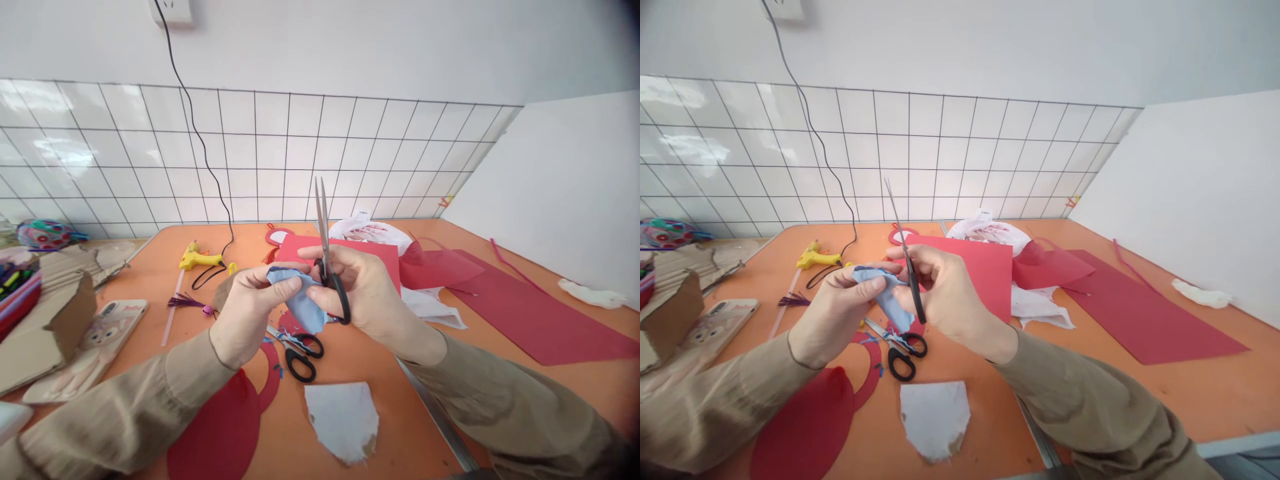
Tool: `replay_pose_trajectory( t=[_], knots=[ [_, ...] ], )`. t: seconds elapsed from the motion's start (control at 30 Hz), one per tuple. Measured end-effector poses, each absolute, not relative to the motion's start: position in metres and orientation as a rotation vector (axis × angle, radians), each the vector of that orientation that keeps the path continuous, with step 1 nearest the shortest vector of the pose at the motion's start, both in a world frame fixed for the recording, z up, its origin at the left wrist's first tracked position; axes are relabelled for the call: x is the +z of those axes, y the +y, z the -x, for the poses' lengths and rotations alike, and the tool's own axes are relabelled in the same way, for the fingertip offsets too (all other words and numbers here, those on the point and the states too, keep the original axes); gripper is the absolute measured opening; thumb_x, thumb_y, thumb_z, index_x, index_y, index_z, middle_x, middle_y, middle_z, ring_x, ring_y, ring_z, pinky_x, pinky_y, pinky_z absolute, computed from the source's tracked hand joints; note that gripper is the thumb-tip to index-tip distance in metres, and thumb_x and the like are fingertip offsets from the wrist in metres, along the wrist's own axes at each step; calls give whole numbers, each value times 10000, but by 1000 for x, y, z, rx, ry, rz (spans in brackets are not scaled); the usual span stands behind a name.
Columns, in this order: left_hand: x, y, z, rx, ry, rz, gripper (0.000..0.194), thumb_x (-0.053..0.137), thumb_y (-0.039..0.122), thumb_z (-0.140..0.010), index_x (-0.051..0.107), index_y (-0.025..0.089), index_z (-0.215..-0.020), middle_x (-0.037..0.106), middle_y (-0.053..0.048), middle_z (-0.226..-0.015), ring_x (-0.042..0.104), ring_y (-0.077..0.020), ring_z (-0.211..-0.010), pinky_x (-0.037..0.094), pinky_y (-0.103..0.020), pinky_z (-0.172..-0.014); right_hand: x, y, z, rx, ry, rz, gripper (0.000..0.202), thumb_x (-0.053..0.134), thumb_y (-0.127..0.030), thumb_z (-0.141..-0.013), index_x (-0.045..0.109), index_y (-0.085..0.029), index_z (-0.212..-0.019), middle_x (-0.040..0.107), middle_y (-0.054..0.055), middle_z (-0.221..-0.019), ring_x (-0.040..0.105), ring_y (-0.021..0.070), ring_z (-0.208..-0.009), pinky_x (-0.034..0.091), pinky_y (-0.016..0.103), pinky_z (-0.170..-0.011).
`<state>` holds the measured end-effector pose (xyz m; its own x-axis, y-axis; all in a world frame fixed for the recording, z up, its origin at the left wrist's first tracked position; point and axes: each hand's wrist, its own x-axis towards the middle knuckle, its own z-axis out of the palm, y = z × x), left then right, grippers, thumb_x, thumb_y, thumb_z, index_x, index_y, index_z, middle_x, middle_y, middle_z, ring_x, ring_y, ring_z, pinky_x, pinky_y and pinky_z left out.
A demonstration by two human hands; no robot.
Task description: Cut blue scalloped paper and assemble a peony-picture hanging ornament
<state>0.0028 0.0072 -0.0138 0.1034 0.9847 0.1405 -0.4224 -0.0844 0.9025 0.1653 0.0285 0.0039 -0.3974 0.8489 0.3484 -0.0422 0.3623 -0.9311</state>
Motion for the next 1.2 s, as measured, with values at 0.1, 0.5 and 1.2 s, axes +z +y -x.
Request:
replay_pose_trajectory(
  t=[0.1, 0.5, 1.2],
  knots=[
    [-13, 7, -3, 1378, 732, -1051, 159, 843, 274, -674, 810, 164, -784, 766, -66, -748, 680, -176, -723, 537, -295, -733, 3, 28, -164, 1150, -1699, 730, 380, 770, -226, -661, 649, -217, -1021, 602, -15, -739, 569, 123, -624, 487, 263, -568],
    [-4, 11, 11, 1287, 811, -1308, 128, 816, 250, -712, 803, 176, -816, 705, -18, -699, 549, -99, -519, 471, -242, -523, 34, 37, -201, 524, -2427, 762, 226, 754, -317, -727, 628, -170, -844, 554, 2, -758, 509, 155, -710, 425, 302, -658],
    [0, 10, 13, 1251, 805, -1565, 119, 755, 146, -752, 815, 246, -727, 748, -38, -994, 662, -160, -792, 529, -244, -664, 40, 28, -207, 57, -2659, 809, 174, 731, -355, -762, 696, -190, -804, 396, -53, -560, 338, 116, -549, 242, 289, -560]
  ],
)
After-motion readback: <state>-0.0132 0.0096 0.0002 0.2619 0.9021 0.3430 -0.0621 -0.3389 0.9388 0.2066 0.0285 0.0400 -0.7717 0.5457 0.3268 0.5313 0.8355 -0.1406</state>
